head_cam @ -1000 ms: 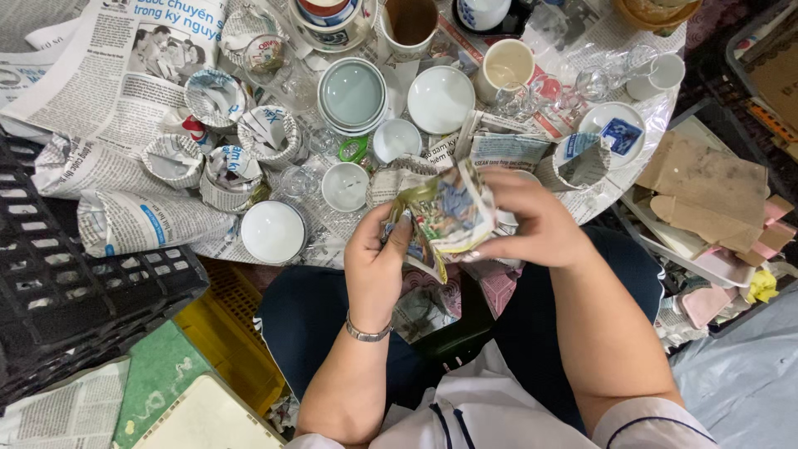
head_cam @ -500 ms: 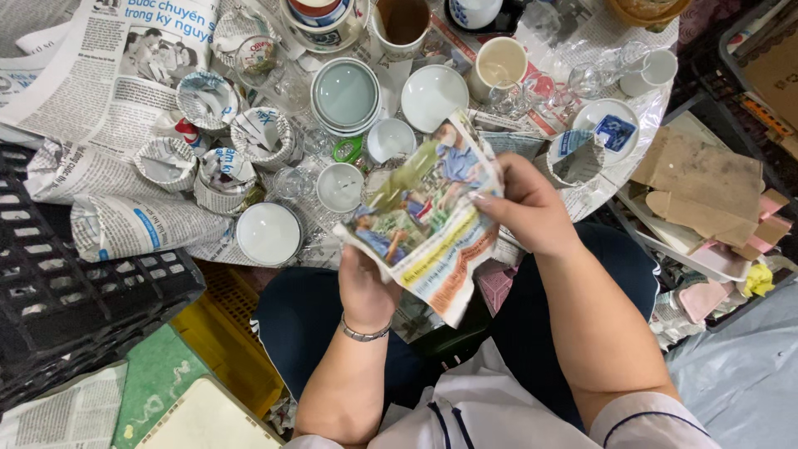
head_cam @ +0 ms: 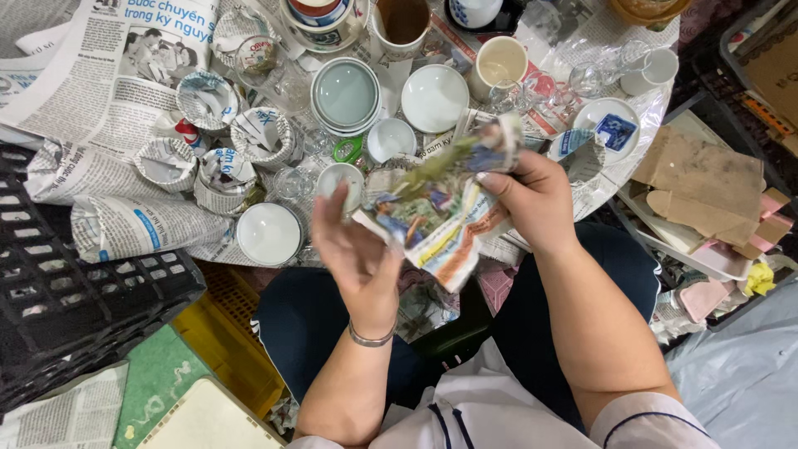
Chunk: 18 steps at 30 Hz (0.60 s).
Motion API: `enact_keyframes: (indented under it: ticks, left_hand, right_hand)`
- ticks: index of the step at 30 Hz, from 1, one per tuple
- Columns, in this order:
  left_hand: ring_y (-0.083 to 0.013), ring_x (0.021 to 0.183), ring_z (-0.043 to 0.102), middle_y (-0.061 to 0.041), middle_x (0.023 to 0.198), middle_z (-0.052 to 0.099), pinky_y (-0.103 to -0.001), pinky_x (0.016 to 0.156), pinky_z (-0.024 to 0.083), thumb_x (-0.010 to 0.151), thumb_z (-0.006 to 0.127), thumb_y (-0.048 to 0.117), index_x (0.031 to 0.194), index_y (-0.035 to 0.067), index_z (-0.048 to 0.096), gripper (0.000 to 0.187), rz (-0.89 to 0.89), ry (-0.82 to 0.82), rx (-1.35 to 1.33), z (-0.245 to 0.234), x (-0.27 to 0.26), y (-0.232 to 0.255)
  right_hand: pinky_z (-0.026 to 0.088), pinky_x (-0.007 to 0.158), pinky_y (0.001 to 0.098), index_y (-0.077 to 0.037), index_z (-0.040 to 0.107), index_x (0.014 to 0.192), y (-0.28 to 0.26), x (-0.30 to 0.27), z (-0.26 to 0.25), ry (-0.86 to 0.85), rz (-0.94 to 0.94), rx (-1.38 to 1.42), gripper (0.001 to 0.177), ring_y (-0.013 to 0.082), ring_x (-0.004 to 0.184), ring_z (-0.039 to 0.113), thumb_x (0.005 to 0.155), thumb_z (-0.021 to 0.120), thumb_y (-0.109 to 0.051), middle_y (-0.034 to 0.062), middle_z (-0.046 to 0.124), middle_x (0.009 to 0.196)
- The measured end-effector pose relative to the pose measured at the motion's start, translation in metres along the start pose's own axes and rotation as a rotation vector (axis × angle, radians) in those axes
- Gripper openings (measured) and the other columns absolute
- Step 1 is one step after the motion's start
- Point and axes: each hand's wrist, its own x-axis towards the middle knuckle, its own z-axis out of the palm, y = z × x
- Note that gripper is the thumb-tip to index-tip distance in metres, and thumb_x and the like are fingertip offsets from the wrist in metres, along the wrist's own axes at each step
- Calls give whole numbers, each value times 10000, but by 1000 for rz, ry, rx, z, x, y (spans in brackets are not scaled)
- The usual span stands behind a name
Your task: The person wraps small ceramic items, including cups and bowls, with newspaper. They fold the paper around each item and place the wrapped pieces on a nearby table.
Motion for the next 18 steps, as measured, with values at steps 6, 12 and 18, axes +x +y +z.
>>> enact_keyframes:
  ticks: [6,12,18]
  left_hand:
    - [-81,798,535,-38,912,635,-240,730,442,1053,664,67,1053,0,664,68,-195,-23,341,-25,-15,-13]
    - [-98,821,691,-36,932,765,-251,743,530,983,549,108,994,-37,716,222,-280,-216,268,-24,-14,-20]
    - [-128,832,692,-70,931,763,-281,747,543,935,658,-6,993,-45,744,111,-322,-228,335,-15,0,-5]
  right_hand:
    - [555,840,246,24,708,1177,10,0,-7,70,-154,13,199,97,935,682,989,707,-43,40,745,1065]
    - [517,615,260,16,726,1059,-3,-6,-5,-72,-308,-309,144,111,709,666,955,674,-69,58,723,939]
    - [484,625,301,-37,734,1023,-14,-3,-5,-89,-340,-653,81,198,643,633,972,718,-98,89,666,778]
